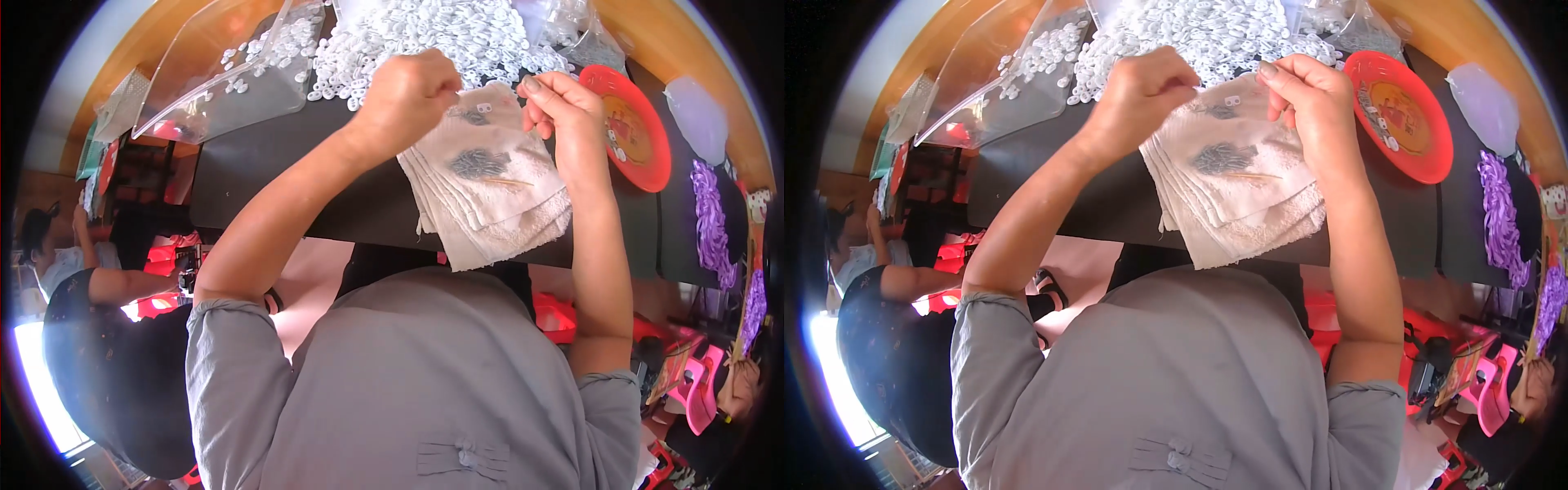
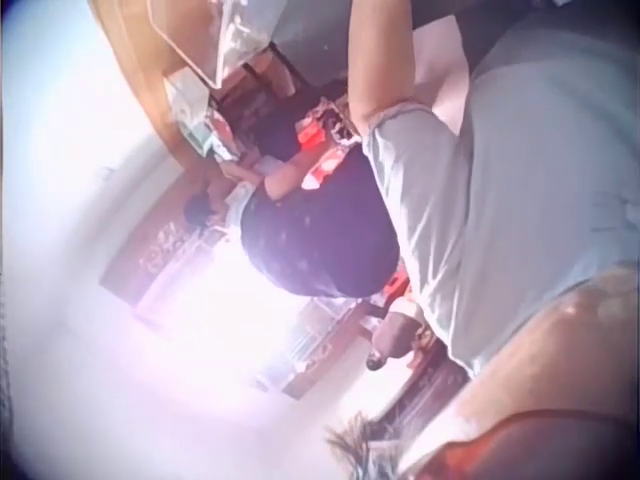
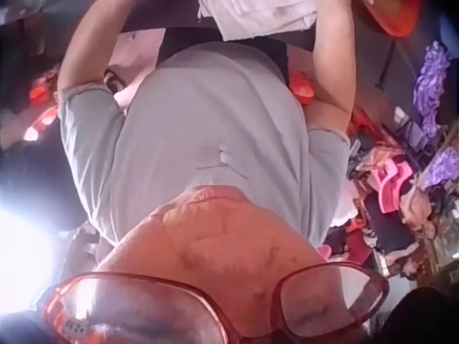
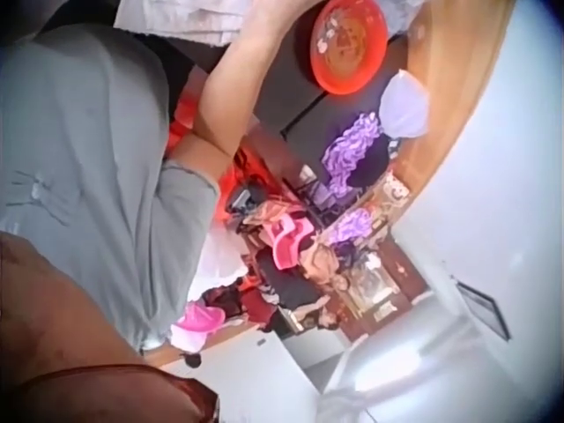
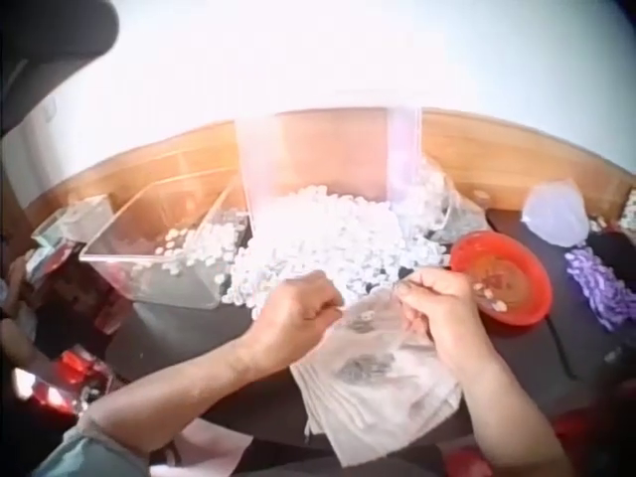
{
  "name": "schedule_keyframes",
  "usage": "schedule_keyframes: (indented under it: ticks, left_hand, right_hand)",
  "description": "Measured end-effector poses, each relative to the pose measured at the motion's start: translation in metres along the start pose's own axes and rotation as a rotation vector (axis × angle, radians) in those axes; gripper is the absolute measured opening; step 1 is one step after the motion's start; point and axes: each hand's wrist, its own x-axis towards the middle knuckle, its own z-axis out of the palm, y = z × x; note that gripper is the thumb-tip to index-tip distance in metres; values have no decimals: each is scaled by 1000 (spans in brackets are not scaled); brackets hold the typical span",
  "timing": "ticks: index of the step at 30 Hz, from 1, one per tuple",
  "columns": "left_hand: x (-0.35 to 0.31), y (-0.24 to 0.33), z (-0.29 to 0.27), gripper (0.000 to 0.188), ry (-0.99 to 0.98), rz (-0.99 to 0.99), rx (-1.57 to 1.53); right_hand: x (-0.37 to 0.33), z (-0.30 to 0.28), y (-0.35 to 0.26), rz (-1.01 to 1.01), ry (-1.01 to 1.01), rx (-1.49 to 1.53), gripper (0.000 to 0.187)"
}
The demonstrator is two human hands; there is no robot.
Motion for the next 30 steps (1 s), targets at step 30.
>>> schedule_keyframes:
  ticks: [30]
  left_hand:
    - [2,29,11,15,-130,-705,-818]
  right_hand:
    - [1,-3,1,-119,-74,-210,12]
